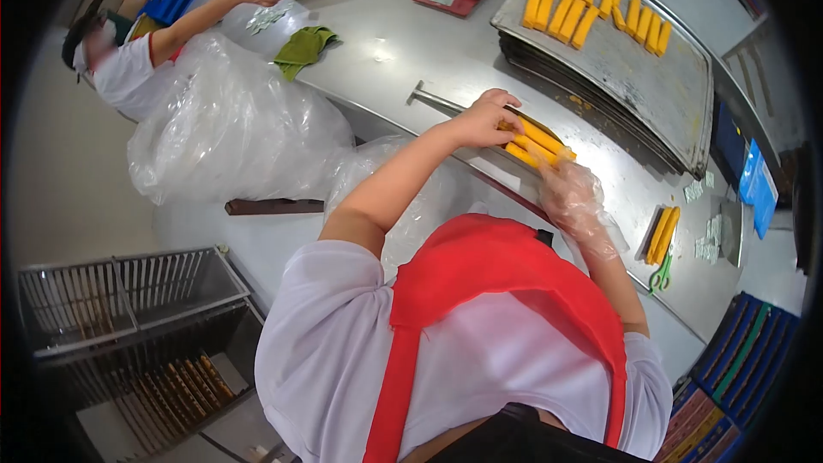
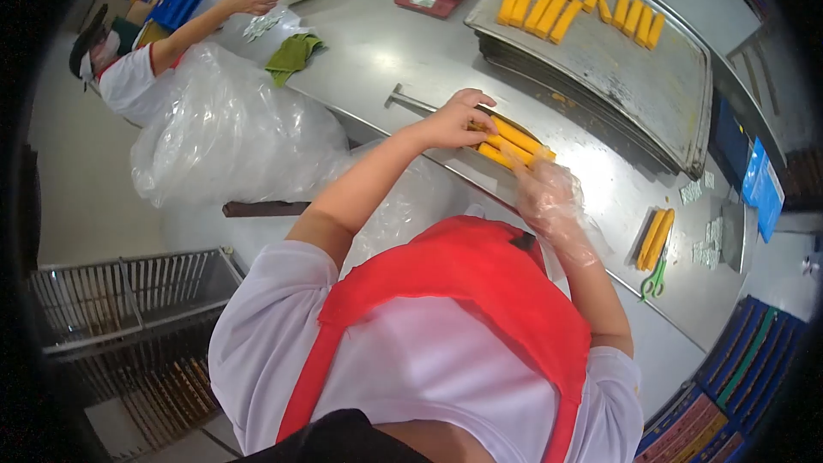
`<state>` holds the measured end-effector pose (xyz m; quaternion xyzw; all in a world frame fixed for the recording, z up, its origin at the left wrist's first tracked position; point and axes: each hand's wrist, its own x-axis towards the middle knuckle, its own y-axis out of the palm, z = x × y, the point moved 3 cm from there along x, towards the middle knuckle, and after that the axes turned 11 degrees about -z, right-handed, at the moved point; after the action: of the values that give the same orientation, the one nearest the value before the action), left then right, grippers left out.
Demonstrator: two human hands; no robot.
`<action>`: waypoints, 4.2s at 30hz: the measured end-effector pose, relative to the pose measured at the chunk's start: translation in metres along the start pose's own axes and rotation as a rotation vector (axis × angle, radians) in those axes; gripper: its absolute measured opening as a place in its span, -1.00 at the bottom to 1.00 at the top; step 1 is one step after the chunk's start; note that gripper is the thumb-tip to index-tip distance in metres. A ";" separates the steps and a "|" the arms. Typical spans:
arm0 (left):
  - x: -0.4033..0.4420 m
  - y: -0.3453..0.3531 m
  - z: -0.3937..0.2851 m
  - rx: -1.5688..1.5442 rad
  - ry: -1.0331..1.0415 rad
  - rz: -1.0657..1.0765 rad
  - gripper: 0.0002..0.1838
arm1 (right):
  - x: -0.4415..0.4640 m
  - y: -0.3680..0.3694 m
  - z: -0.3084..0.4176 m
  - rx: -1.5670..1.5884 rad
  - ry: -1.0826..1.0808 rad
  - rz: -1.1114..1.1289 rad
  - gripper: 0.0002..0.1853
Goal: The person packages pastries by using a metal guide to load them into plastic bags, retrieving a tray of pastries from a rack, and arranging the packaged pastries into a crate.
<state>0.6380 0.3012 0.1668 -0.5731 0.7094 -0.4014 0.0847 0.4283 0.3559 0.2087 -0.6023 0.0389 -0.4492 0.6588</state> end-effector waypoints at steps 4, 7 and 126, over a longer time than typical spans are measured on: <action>-0.017 -0.020 -0.012 -0.050 -0.051 -0.287 -0.75 | 0.010 -0.023 0.011 0.056 0.118 -0.117 -0.55; -0.082 -0.053 0.008 0.006 -0.364 -0.823 -0.71 | -0.019 -0.018 -0.023 -0.032 0.344 -0.135 -0.58; -0.068 -0.081 -0.002 -0.484 -0.682 -0.346 -0.43 | 0.033 -0.026 -0.064 -0.069 0.068 -0.434 -0.32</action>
<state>0.7197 0.3602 0.1990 -0.7862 0.6080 -0.0204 0.1086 0.3965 0.2895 0.2290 -0.6033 -0.0542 -0.5989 0.5238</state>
